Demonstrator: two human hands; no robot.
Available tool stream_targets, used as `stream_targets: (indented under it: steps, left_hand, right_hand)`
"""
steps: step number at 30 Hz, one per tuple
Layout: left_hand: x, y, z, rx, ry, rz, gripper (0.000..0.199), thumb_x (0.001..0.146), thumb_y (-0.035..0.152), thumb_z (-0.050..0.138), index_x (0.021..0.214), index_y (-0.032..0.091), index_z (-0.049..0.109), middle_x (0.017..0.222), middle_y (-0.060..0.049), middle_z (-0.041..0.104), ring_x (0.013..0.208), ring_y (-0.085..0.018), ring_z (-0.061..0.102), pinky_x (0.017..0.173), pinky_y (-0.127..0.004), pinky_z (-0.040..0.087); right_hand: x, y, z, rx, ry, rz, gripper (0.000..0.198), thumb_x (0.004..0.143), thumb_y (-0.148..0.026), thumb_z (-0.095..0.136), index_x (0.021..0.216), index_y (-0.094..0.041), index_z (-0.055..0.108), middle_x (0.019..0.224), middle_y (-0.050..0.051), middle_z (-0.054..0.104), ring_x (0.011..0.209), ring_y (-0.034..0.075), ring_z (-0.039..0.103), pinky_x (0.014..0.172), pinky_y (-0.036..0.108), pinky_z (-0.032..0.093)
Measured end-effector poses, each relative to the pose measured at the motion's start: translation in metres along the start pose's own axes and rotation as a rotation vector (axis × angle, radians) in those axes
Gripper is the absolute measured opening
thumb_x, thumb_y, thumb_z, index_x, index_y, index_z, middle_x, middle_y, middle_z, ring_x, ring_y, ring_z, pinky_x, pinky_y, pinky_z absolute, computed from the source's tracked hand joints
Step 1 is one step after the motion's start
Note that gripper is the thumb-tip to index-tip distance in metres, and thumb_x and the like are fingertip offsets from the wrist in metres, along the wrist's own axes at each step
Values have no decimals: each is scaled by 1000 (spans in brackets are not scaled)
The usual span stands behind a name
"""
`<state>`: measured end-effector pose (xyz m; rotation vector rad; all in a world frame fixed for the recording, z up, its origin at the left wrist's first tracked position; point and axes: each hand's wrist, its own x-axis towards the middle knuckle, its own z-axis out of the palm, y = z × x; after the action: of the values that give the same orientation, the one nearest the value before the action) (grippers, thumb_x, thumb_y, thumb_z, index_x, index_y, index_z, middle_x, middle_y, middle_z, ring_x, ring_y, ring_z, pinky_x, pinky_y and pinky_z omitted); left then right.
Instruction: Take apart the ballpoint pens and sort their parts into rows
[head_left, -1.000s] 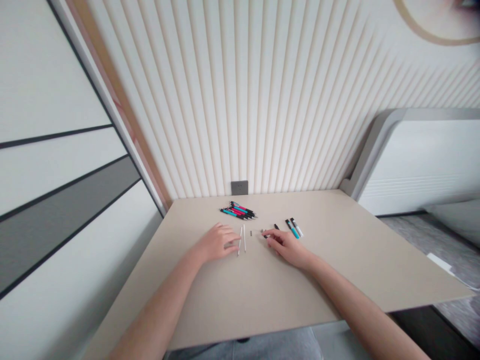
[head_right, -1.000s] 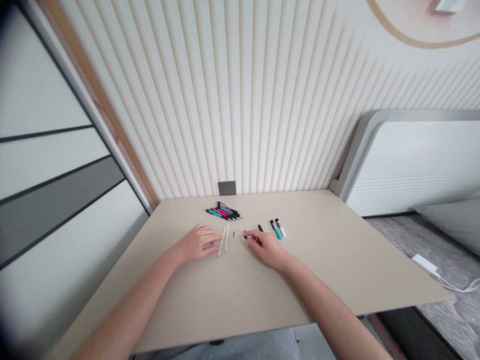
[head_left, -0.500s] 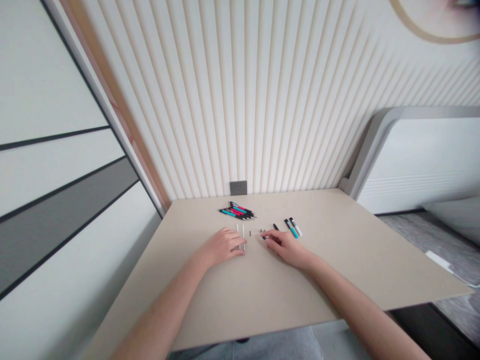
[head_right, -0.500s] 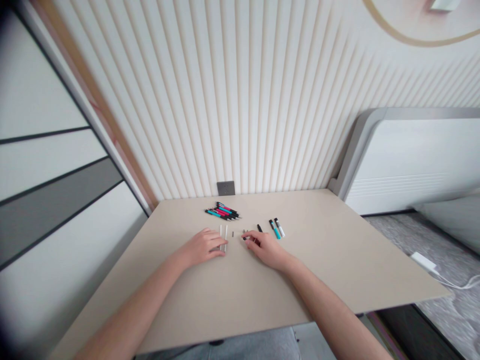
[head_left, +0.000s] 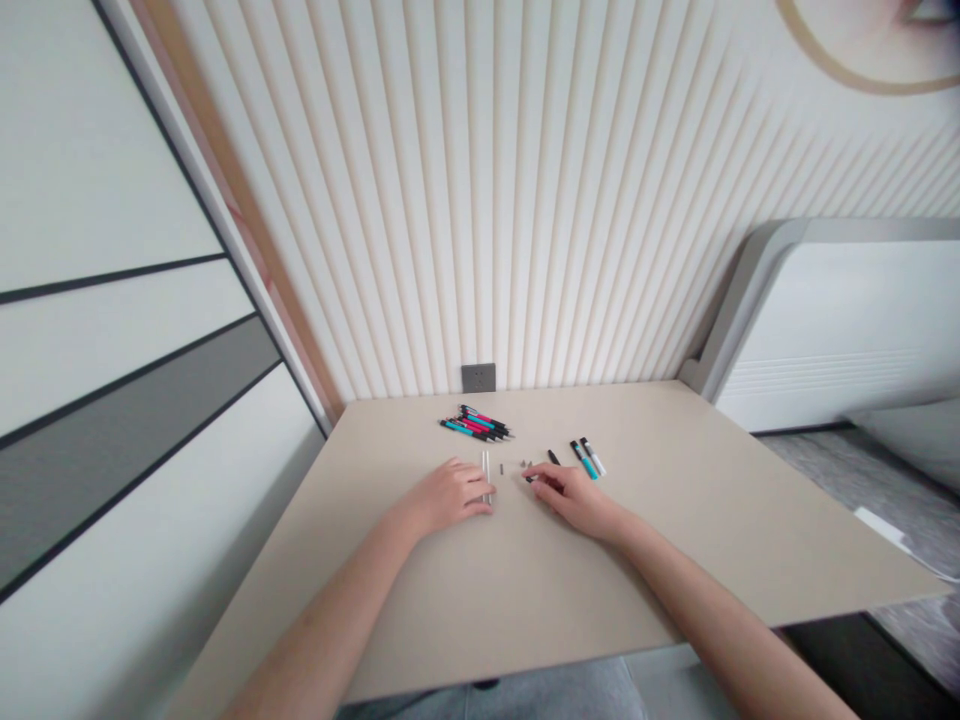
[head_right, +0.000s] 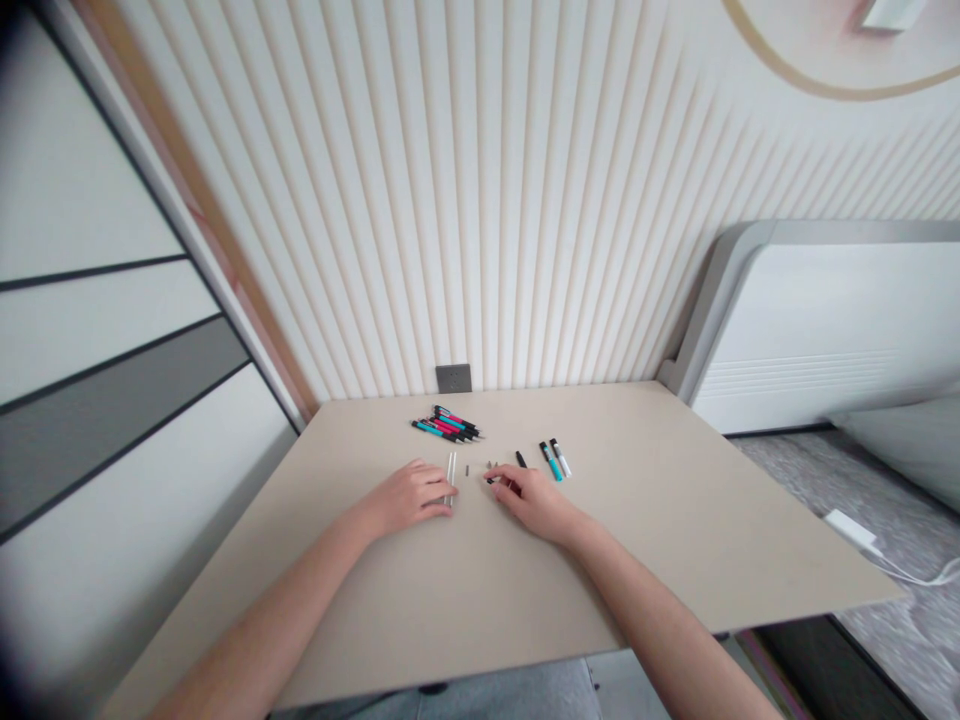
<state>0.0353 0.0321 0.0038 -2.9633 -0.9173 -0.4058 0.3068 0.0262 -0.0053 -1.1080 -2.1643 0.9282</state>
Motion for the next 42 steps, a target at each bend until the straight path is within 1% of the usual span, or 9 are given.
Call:
stream_targets:
  steps: [4,10,13,17,21,24,35,38,42]
  left_hand:
    - [0,1,1,21,49,14,32,92,45,51,104,19,65,90,-6,65,83,-17,59,79,-30,40]
    - [3,5,3,-100,191,-81,25,94,38,53,105,18,64,89,-5,68,86,-18,62,81,-31,43]
    - [5,8,5,-227,262,-162,26,93,37,54,108,18,63,85,-4,69,83,-17,62,81,-31,45]
    - [6,8,5,-303,374,-220,24,93,35,53,108,19,63,89,-6,69,83,-17,63,80,-30,48]
    - [4,6,2,-292,464,-222,17,95,29,51,97,19,65,89,-5,69,85,-17,63,78,-29,49]
    - [4,4,2,-286,494,-233,15,94,26,52,96,19,65,87,-5,68,83,-16,63,76,-27,49]
    - [5,8,1,-293,499,-185,10,91,25,57,93,19,66,84,-3,70,80,-15,63,75,-26,49]
    - [4,8,0,-292,499,-161,10,91,25,59,92,19,66,83,-3,70,78,-14,63,74,-25,49]
    - [5,10,0,-294,516,-145,11,91,27,58,92,19,65,81,-3,69,77,-14,63,72,-25,49]
  right_hand:
    - [-1,-4,-1,-24,-14,-30,31,93,-36,46,113,-20,65,67,-1,56,58,12,44,53,23,32]
    - [3,-16,2,-28,4,-101,31,92,-31,50,116,-20,63,89,4,68,71,15,56,64,25,42]
    - [13,-27,1,-83,-5,-139,36,91,-30,52,126,-22,56,88,4,69,73,16,60,67,26,43]
    - [33,-41,3,-69,-9,-215,35,90,-28,54,125,-25,56,92,3,70,79,17,63,72,27,45]
    - [44,-42,18,21,97,-217,32,89,-31,58,120,-23,58,88,2,69,73,15,61,70,27,46]
    - [39,-37,29,123,176,-190,32,90,-30,55,120,-21,58,96,4,69,75,15,60,69,27,47]
    - [27,-14,35,297,166,-78,27,84,-25,57,110,-22,58,102,5,70,84,17,66,78,32,49]
    - [26,-17,36,334,143,-84,24,84,-27,58,107,-21,59,97,4,71,86,17,66,76,31,49]
    - [25,-21,33,321,153,-61,20,85,-29,56,102,-19,60,82,2,69,75,16,64,72,29,48]
